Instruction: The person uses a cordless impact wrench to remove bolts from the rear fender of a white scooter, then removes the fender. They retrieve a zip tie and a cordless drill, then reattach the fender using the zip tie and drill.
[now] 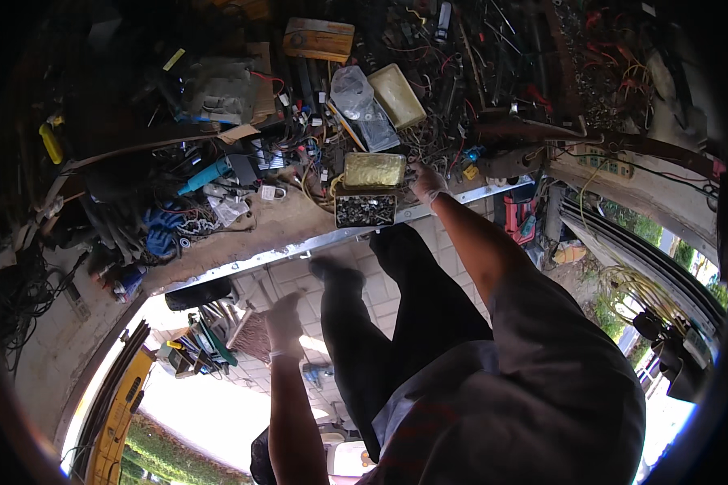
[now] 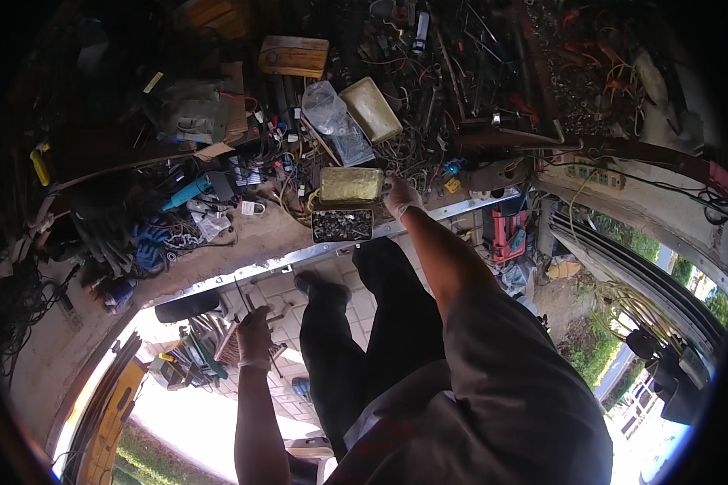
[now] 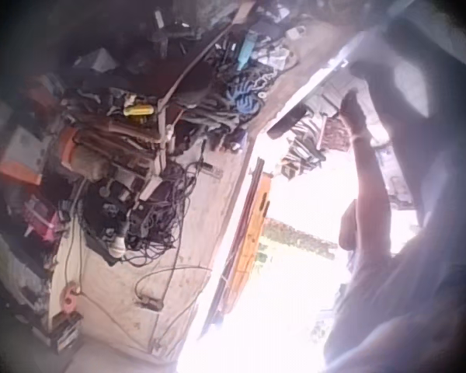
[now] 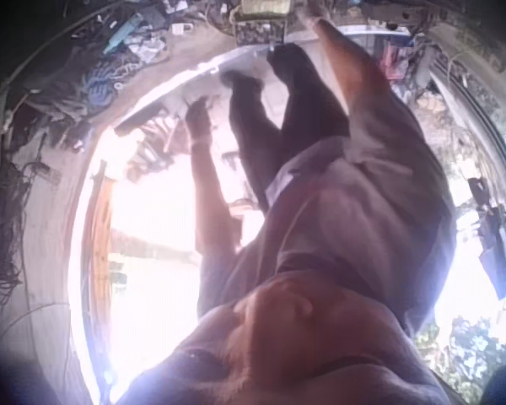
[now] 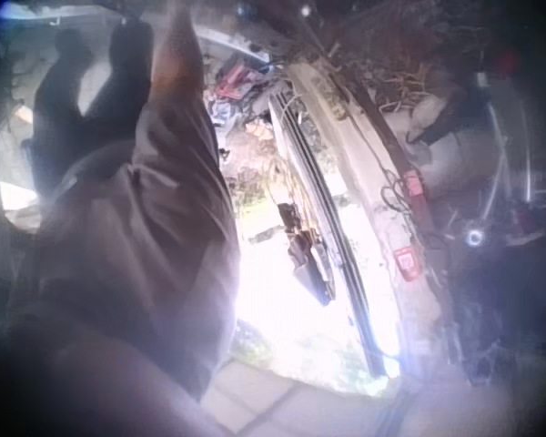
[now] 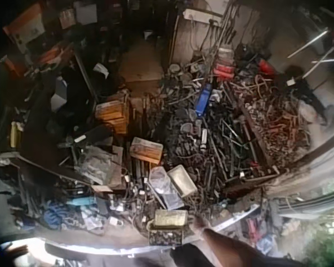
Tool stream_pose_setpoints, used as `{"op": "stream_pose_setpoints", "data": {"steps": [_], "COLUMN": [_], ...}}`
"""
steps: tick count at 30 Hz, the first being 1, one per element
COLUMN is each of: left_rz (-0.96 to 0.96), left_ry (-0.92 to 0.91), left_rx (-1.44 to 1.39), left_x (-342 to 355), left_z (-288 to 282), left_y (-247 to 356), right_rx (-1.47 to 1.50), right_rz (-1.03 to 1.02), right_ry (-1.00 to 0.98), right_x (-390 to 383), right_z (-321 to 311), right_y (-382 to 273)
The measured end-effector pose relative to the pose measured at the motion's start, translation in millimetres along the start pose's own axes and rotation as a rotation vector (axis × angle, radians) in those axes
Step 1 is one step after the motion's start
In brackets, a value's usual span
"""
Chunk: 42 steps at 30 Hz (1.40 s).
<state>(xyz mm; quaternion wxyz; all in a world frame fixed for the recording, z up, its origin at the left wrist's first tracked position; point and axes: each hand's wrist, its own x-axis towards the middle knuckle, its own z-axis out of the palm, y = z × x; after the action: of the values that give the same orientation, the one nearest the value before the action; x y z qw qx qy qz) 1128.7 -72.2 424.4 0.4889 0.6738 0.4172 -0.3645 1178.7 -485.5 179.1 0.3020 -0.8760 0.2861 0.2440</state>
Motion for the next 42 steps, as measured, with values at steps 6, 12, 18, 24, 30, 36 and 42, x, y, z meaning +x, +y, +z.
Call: {"op": "stream_pose_setpoints", "data": {"steps": [6, 12, 18, 24, 30, 36, 42], "left_rz": [-0.141, -0.243, 0.098, 0.395, 0.498, 0.618, 0.506], "left_ry": [-0.114, -0.128, -0.156, 0.090, 0.127, 0.156, 0.140], "left_rx": [-0.230, -0.213, 0.074, 0.420, 0.442, 0.510, 0.540], "left_x": [142.1, 214.8, 223.5, 213.3, 217.8, 222.6, 218.1], "left_z": [135.3, 179.3, 175.3, 168.0, 162.4, 168.1, 161.8], "left_y": [63.4, 67.7, 17.5, -51.7, -56.3, -39.4, -46.5], "right_rx": [0.011, 0.139, 0.062, 0.021, 0.600, 0.502, 0.713], "right_rz": [-0.037, -0.381, -0.528, -0.413, 0.011, 0.228, 0.217], "right_ry": [-0.087, -0.008, 0.052, 0.286, 0.195, 0.241, 0.183], "right_x": [54.6, 9.4, -91.5, -117.9, -97.9, -101.8, -90.8], "right_z": [31.9, 20.3, 42.7, 77.9, 100.9, 112.8, 112.8], "right_y": [2.3, -2.1, 9.2, -5.7, -23.5, -29.0, -13.6]}}
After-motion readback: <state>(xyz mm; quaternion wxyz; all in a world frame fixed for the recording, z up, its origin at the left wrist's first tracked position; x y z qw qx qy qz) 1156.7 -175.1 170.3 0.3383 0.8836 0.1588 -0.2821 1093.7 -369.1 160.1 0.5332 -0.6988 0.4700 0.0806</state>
